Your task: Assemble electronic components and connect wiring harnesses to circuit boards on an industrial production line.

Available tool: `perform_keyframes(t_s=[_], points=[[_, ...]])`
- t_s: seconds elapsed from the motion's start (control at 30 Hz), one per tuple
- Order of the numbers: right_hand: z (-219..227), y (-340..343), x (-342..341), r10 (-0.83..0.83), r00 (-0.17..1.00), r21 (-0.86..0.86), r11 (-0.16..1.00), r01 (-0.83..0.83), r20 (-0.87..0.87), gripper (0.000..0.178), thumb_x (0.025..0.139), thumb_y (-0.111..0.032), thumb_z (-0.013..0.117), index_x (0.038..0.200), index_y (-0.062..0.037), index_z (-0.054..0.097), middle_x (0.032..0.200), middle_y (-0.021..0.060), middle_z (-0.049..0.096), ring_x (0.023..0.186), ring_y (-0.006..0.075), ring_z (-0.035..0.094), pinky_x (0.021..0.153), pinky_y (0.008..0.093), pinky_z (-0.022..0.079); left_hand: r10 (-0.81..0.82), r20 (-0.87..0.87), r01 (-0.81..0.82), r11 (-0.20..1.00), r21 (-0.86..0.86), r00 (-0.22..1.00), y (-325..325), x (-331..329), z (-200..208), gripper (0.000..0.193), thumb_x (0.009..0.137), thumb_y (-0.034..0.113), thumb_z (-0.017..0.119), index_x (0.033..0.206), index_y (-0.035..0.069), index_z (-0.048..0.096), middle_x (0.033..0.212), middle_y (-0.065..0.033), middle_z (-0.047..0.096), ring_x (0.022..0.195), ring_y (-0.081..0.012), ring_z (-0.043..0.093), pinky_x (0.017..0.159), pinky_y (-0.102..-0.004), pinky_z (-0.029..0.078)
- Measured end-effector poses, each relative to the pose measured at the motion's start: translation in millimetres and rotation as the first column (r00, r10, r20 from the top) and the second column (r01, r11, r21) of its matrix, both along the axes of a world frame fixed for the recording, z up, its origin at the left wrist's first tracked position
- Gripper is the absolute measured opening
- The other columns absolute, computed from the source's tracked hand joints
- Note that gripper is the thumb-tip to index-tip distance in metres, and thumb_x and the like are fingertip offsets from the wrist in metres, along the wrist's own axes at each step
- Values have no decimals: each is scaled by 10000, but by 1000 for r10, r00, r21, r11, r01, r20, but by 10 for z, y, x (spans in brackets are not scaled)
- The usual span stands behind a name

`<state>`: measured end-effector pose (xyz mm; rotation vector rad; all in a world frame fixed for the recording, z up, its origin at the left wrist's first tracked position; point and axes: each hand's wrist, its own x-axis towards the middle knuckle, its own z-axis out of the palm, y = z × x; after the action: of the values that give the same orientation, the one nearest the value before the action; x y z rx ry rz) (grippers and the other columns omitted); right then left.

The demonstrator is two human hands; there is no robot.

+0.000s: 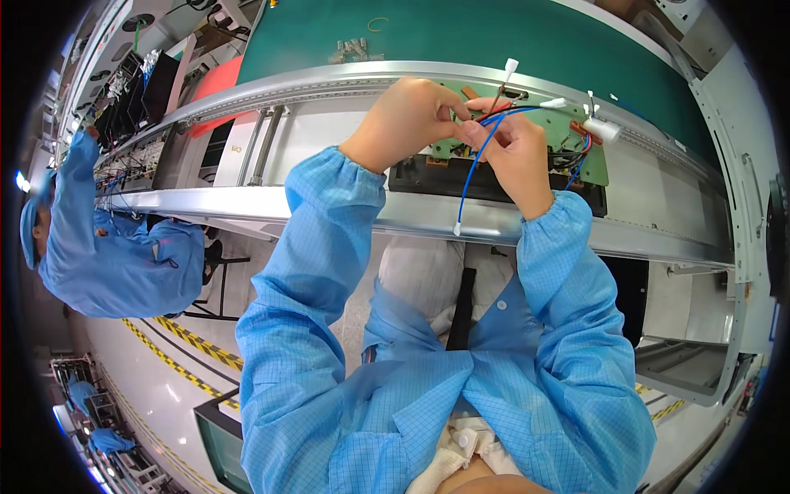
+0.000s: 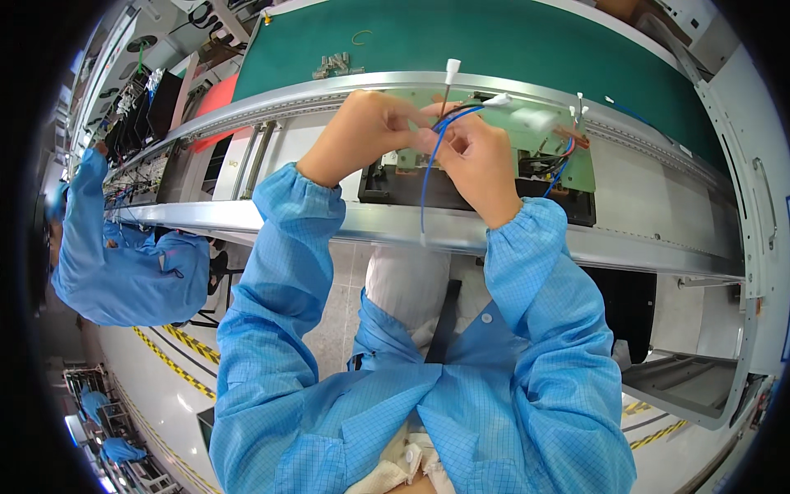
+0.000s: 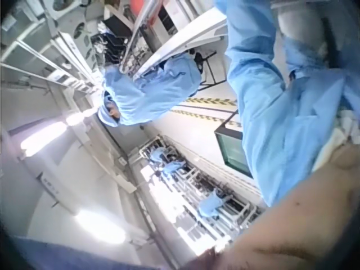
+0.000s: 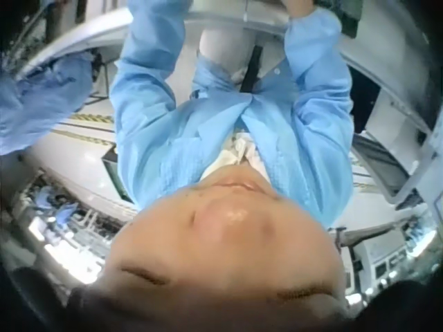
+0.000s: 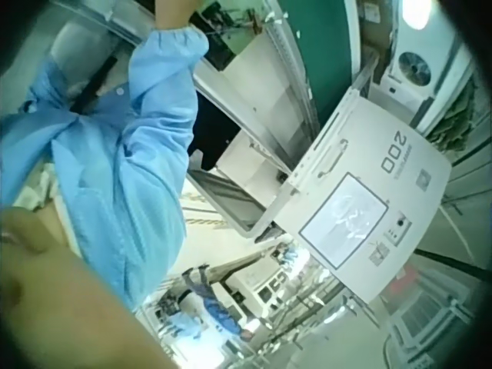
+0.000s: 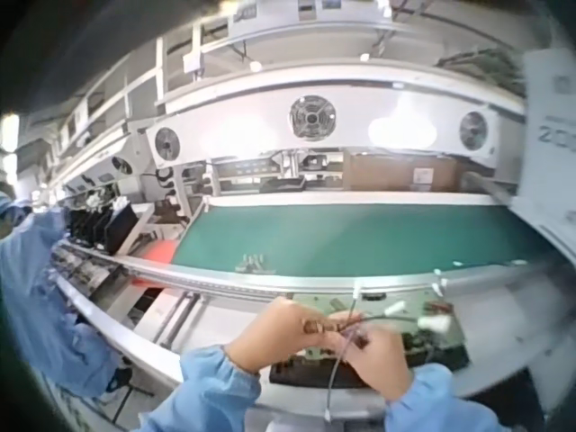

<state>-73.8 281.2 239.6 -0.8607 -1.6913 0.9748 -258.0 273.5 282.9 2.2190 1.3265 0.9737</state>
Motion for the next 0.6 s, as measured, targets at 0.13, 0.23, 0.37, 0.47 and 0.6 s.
perform_keyframes(t_s=[0.13, 0.23, 0.37, 0.47, 0.6], points=[[127, 12, 44, 58, 994, -77, 996, -51, 96, 160, 902, -148, 658, 982, -9, 664, 732, 40, 646, 646, 84, 596, 528, 226, 481, -63, -30, 62, 998, -30, 998, -3, -2, -49, 221, 751, 210, 756, 827, 12, 697, 663, -125, 588, 569, -248, 547, 524, -343, 434], [165, 60, 116, 113, 989, -92, 990, -105, 90, 152, 910, -152, 648, 951, -6, 666, 737, 44, 649, 650, 83, 596, 533, 225, 484, -116, 33, 117, 992, -52, 993, -67, -6, -22, 232, 805, 222, 724, 862, 0, 688, 732, -121, 569, 649, -234, 541, 560, -332, 438], [235, 68, 164, 137, 981, -105, 987, -123, 139, 161, 910, -158, 650, 941, -1, 665, 741, 45, 654, 651, 88, 604, 546, 220, 479, -99, 380, 199, 952, -232, 919, -178, 35, -41, 310, 840, 259, 720, 950, -27, 670, 786, -52, 508, 663, -132, 474, 551, -289, 372], [221, 96, 179, 119, 976, -71, 992, -108, 181, 162, 908, -157, 653, 934, 3, 663, 746, 47, 658, 650, 89, 606, 559, 225, 480, -85, 182, 87, 996, -6, 980, -218, 127, -74, 357, 808, 303, 748, 927, -27, 679, 758, -47, 509, 644, -143, 471, 546, -296, 384], [224, 94, 174, 66, 966, -23, 998, -62, 251, 154, 903, -151, 656, 919, 2, 658, 755, 38, 657, 667, 84, 602, 598, 238, 489, -21, 106, 11, 996, 94, 994, -232, 253, -100, 383, 766, 327, 779, 893, -20, 676, 733, -62, 503, 616, -157, 460, 530, -309, 383]])
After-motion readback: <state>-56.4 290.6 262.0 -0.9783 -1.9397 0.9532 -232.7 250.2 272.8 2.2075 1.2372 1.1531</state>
